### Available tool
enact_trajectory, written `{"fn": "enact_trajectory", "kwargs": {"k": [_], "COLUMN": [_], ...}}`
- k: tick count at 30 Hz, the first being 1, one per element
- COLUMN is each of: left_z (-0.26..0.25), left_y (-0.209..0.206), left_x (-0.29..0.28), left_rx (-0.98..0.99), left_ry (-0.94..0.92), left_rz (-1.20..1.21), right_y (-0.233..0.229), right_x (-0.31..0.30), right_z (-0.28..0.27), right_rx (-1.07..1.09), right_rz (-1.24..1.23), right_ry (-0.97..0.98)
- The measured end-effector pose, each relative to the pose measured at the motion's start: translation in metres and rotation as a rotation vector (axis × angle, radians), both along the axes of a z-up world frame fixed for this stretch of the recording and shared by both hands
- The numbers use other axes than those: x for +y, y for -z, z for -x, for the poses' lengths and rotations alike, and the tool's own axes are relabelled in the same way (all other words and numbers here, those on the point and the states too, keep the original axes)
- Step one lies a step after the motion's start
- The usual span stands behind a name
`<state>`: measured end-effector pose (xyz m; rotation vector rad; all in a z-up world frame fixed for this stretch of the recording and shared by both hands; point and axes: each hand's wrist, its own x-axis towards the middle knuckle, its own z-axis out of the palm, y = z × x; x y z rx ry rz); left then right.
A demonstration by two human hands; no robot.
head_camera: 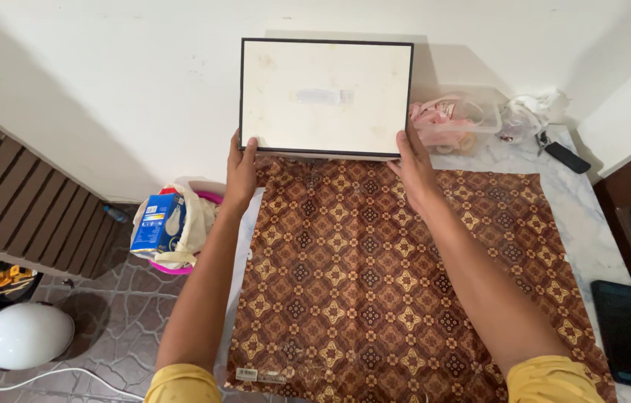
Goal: The person places a white shoebox on a patterned wrapping paper, smooths the paper, folds it around the box, and begins securing the sides. The person handles the box and paper by hand, aligning edges and pressing the paper to conform to the box shape.
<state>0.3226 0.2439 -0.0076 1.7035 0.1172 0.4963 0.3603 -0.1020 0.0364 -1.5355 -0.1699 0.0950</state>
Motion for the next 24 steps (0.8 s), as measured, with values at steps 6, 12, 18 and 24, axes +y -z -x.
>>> {"fn": "enact_trajectory", "kwargs": {"k": [6, 12, 18, 24], "left_z": [-0.001, -0.006, -0.012, -0.013], "left_y": [0.007, 0.012, 0.011, 0.012], "left_x": [-0.003, -0.009, -0.012, -0.012], "left_rx": [0.025, 0.03, 0.099, 0.085], "left_ry": [0.058, 0.0, -0.056, -0.052], "left_rz": [0.181, 0.052, 0.031, -0.094], "right_y": [0.007, 0.002, 0.004, 0.003], "right_x": [0.001, -0.001, 0.002, 0.006], "right_z": [0.0, 0.001, 0.0, -0.002], "right_rx": [-0.053, -0.066, -0.105, -0.091], "right_rz": [0.015, 0.124, 0.114, 0.154], "right_ry": [0.007, 0.056, 0.038, 0.059]}}
